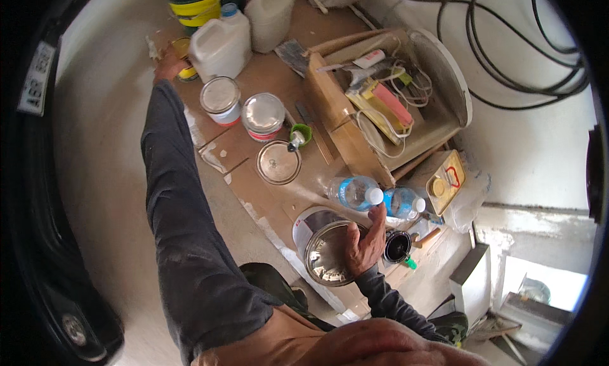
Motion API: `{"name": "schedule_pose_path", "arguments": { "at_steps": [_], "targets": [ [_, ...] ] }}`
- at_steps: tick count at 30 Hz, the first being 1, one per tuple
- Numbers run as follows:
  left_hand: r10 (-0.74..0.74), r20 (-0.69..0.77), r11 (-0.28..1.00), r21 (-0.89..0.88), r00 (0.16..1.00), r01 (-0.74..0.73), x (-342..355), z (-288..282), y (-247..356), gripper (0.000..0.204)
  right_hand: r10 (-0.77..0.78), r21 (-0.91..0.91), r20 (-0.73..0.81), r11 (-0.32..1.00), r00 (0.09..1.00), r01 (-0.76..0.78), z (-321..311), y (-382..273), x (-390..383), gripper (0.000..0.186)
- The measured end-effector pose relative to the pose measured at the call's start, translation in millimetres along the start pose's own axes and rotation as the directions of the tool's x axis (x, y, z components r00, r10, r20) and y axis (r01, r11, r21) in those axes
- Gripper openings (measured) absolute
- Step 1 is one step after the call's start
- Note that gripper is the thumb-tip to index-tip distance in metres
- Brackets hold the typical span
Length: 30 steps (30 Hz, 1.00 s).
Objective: The person opens a paint can, stirs the contents with a green-handled tool, and pours paint into another container. They handle multiple paint cans and a stirrer while working at a cluttered table.
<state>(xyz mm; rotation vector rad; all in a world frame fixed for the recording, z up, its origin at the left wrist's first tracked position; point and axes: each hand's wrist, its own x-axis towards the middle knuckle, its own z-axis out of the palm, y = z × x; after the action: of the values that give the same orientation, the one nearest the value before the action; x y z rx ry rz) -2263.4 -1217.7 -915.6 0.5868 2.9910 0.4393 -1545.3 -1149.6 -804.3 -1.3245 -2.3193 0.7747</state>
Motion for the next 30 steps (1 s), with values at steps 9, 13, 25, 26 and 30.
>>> {"name": "schedule_pose_path", "arguments": {
  "at_steps": [9, 13, 25, 26, 30],
  "targets": [
    [-0.12, 0.112, 0.993, 0.001, 0.986, 0.121, 18.3, 12.3, -20.6, 0.102, -0.021, -0.043, 0.044, 0.999, 0.999, 0.023, -4.0, 3.6, -0.7, 0.086],
    [-0.265, -0.101, 0.956, -0.158, 0.959, 0.248, -26.2, 6.0, -17.9, 0.11, -0.035, -0.036, 0.036, 0.999, 0.999, 0.036, -5.8, 1.5, 0.1, 0.086],
    [-0.126, -0.356, 0.924, -0.382, 0.926, -0.021, -182.9, -34.3, -38.2, 0.1, -0.105, -0.014, -0.035, 0.994, 0.994, 0.104, -6.4, 1.8, -0.5, 0.085],
    [-0.13, -0.414, 0.954, -0.299, 0.901, 0.001, -208.3, -41.9, -34.7, 0.099, -0.116, -0.01, -0.054, 0.993, 0.992, 0.115, -6.8, 1.9, -0.8, 0.085],
    [-0.001, -0.348, 0.908, -0.394, 0.938, -0.145, -314.3, -100.3, -17.1, 0.1, -0.066, 0.008, -0.034, 0.998, 0.997, 0.066, -7.4, 2.2, -2.8, 0.08]
  ]
}}
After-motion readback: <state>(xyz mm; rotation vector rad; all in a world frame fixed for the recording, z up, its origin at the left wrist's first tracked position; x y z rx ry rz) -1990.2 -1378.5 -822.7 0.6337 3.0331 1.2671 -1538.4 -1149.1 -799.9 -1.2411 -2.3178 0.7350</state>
